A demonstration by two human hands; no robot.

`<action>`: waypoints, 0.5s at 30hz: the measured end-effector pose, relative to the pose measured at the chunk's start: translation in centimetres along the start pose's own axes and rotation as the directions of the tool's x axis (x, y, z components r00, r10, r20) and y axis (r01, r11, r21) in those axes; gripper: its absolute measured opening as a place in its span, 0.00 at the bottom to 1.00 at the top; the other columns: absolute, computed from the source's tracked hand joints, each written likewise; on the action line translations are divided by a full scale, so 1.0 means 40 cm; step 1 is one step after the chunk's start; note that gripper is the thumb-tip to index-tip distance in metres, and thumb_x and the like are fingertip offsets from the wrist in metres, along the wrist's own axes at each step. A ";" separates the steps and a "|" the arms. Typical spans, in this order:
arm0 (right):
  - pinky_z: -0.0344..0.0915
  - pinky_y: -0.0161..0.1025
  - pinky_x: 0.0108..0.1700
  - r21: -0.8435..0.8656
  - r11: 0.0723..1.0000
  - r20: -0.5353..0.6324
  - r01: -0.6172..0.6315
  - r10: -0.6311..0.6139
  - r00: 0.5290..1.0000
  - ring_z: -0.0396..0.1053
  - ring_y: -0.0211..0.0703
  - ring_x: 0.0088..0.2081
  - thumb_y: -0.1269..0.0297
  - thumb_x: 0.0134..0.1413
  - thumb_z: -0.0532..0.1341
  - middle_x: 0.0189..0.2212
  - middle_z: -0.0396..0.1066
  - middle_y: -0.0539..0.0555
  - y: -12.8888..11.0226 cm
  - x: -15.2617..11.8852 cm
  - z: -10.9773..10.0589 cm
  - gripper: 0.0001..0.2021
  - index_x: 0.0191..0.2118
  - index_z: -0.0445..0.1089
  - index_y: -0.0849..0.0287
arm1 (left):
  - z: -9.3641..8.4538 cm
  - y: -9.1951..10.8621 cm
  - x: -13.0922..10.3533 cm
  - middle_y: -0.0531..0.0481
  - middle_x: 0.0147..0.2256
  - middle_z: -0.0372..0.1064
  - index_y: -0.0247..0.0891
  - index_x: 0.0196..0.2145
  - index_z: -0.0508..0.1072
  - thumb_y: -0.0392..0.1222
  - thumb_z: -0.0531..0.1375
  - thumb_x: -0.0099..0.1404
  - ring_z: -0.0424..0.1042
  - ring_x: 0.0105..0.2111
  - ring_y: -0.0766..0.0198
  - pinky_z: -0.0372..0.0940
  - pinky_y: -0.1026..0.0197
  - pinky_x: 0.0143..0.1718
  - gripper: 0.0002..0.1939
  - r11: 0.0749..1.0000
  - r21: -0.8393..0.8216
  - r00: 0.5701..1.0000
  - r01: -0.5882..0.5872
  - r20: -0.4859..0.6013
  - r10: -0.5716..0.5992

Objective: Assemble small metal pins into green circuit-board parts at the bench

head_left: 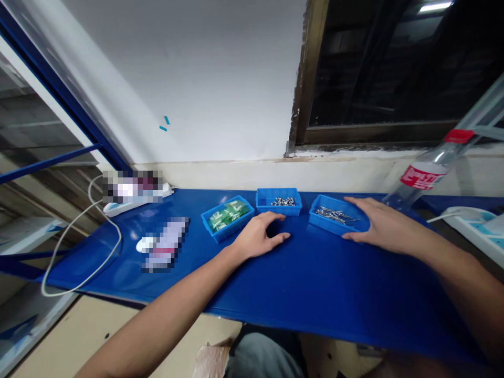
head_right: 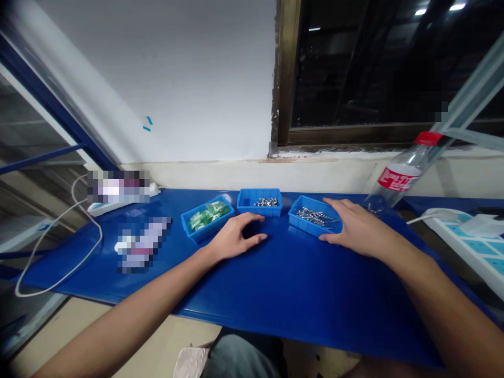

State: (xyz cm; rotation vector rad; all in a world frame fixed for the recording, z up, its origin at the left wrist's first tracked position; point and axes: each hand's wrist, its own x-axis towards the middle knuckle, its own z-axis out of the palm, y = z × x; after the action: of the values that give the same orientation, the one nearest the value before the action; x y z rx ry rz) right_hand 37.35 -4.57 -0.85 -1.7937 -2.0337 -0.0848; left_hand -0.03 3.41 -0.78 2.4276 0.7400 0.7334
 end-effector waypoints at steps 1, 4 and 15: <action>0.75 0.64 0.48 0.002 1.000 0.002 0.005 -0.005 1.000 0.76 0.75 0.52 0.39 0.41 0.76 0.58 0.74 0.69 -0.008 0.003 -0.016 0.50 0.69 0.67 0.54 | 0.000 0.001 -0.001 0.39 0.58 0.75 0.39 0.59 0.74 0.57 0.67 0.68 0.75 0.58 0.45 0.68 0.44 0.62 0.28 1.000 0.010 1.000 -0.013 0.016 0.012; 0.77 0.61 0.46 0.063 0.997 0.100 0.043 -0.049 0.994 0.77 0.71 0.50 0.42 0.39 0.78 0.59 0.74 0.64 -0.059 0.018 -0.077 0.49 0.69 0.68 0.46 | 0.000 0.004 -0.005 0.36 0.62 0.71 0.39 0.66 0.68 0.63 0.71 0.61 0.71 0.62 0.41 0.65 0.41 0.64 0.42 1.000 0.010 0.998 -0.017 0.055 0.017; 0.67 0.61 0.69 0.513 0.786 -0.185 0.346 -0.292 0.938 0.61 0.67 0.69 0.45 0.45 0.78 0.73 0.52 0.56 -0.338 0.131 -0.065 0.55 0.76 0.53 0.41 | 0.006 -0.004 -0.014 0.29 0.69 0.61 0.38 0.73 0.57 0.66 0.78 0.45 0.64 0.67 0.31 0.58 0.34 0.68 0.65 0.999 -0.048 0.998 0.015 0.054 -0.013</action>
State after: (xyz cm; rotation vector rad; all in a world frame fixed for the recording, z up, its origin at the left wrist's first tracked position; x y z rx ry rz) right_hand 24.71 -2.71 6.48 -1.0692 -2.0097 0.2756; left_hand -0.33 3.11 -1.26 2.3866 0.7091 0.6701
